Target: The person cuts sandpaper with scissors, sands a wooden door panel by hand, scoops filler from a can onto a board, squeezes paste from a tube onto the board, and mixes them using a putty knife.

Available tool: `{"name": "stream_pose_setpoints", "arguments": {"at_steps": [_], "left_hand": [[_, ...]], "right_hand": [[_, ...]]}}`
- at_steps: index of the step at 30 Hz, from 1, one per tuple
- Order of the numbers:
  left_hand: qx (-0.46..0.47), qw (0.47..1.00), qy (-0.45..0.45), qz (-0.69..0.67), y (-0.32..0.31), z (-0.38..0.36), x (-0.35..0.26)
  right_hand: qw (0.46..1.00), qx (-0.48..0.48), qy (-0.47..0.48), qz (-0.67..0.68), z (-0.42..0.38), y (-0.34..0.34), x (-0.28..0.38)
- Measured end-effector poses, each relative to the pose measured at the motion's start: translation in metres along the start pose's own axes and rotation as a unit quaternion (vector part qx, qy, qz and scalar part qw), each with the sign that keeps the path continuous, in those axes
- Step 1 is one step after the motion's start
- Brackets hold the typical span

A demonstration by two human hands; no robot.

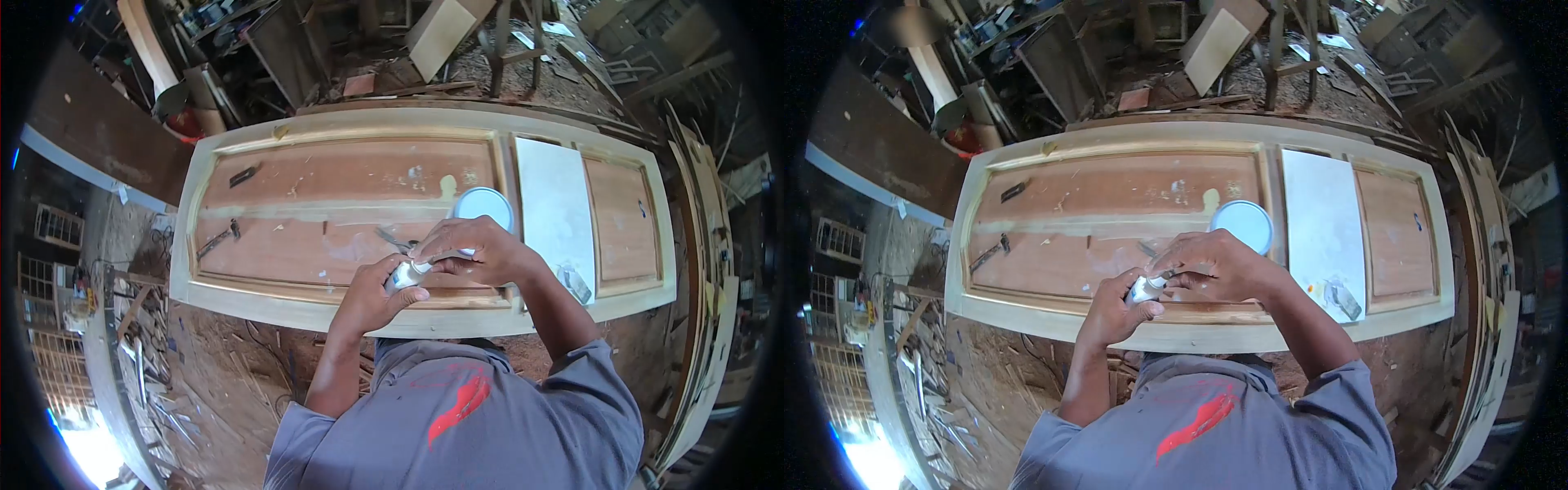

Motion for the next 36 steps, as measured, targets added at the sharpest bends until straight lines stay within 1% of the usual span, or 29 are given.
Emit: {"name": "stream_pose_setpoints", "arguments": {"at_steps": [1,2,4,5,7,8,9,11,12,13,14,16,17,20,21,23,24,25,26,28,29,32,33,36], "left_hand": [[0.027,0.999,0.026,-0.008,-0.012,0.001,-0.008],[0.045,0.998,0.031,-0.007,-0.024,0.002,-0.015],[0.08,0.996,0.041,-0.005,-0.05,0.006,-0.031],[0.083,0.996,0.03,0.022,-0.066,0.008,-0.039],[0.092,0.993,0.012,0.074,-0.099,0.009,-0.055],[0.094,0.993,0.016,0.07,-0.115,0.01,-0.064],[0.096,0.993,0.02,0.066,-0.129,0.012,-0.075],[0.084,0.994,0.018,0.071,-0.156,0.014,-0.091],[0.077,0.995,0.023,0.053,-0.17,0.014,-0.094],[0.069,0.997,0.029,0.035,-0.184,0.013,-0.094],[0.062,0.997,0.034,0.017,-0.197,0.013,-0.094],[0.058,0.997,0.006,0.042,-0.221,0.016,-0.098],[0.055,0.997,-0.01,0.054,-0.231,0.019,-0.101],[0.083,0.994,0.038,0.058,-0.258,0.019,-0.105],[0.078,0.995,0.035,0.05,-0.264,0.019,-0.107],[0.072,0.996,0.031,0.031,-0.277,0.017,-0.112],[0.065,0.996,0.011,0.059,-0.282,0.018,-0.115],[0.058,0.995,-0.009,0.085,-0.285,0.019,-0.118],[0.049,0.992,-0.029,0.111,-0.287,0.02,-0.118],[0.025,0.995,-0.016,0.093,-0.286,0.021,-0.112],[0.019,0.996,-0.018,0.091,-0.282,0.022,-0.107],[0.032,0.992,-0.031,0.118,-0.272,0.03,-0.103],[0.04,0.99,-0.039,0.128,-0.27,0.034,-0.102],[0.053,0.989,-0.075,0.114,-0.263,0.046,-0.095]], "right_hand": [[1.0,-0.002,-0.017,-0.005,-0.012,0.011,0.006],[0.999,-0.003,-0.034,-0.01,-0.025,0.022,0.012],[0.996,0.0,-0.062,-0.067,-0.054,0.046,0.02],[0.993,0.001,-0.076,-0.094,-0.068,0.058,0.022],[0.976,0.043,-0.088,-0.192,-0.093,0.08,0.026],[0.964,0.064,-0.096,-0.24,-0.108,0.09,0.026],[0.983,-0.028,-0.044,-0.176,-0.126,0.098,0.021],[0.991,-0.091,0.014,-0.095,-0.154,0.115,0.032],[0.99,-0.119,0.046,-0.053,-0.166,0.126,0.038],[0.989,0.007,0.02,-0.145,-0.18,0.146,0.038],[0.992,-0.018,0.002,-0.128,-0.194,0.157,0.035],[0.993,-0.066,-0.036,-0.094,-0.219,0.176,0.029],[0.988,-0.141,0.056,-0.039,-0.22,0.176,0.037],[0.993,-0.071,0.033,-0.083,-0.24,0.183,0.041],[0.995,-0.034,-0.041,-0.088,-0.243,0.189,0.039],[0.984,-0.001,-0.102,-0.145,-0.246,0.192,0.042],[0.976,0.018,-0.133,-0.173,-0.245,0.192,0.04],[0.973,0.019,-0.139,-0.183,-0.242,0.188,0.032],[0.976,-0.006,-0.128,-0.175,-0.244,0.191,0.031],[0.98,-0.055,-0.097,-0.163,-0.24,0.196,0.033],[0.985,-0.133,0.008,-0.106,-0.24,0.192,0.032],[0.991,-0.032,-0.063,-0.117,-0.236,0.182,0.016],[0.974,0.031,-0.136,-0.18,-0.231,0.184,0.02],[0.954,0.042,-0.2,-0.218,-0.216,0.181,0.02]]}}
Point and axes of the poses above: each hand's wrist, its own z-axis towards the middle knuckle, its own y-axis out of the back of the hand, x = y × z, the point moved 2 cm from there along z, towards the middle knuckle, and after that the axes turned 6 degrees about -x, right-handed, at the moved point
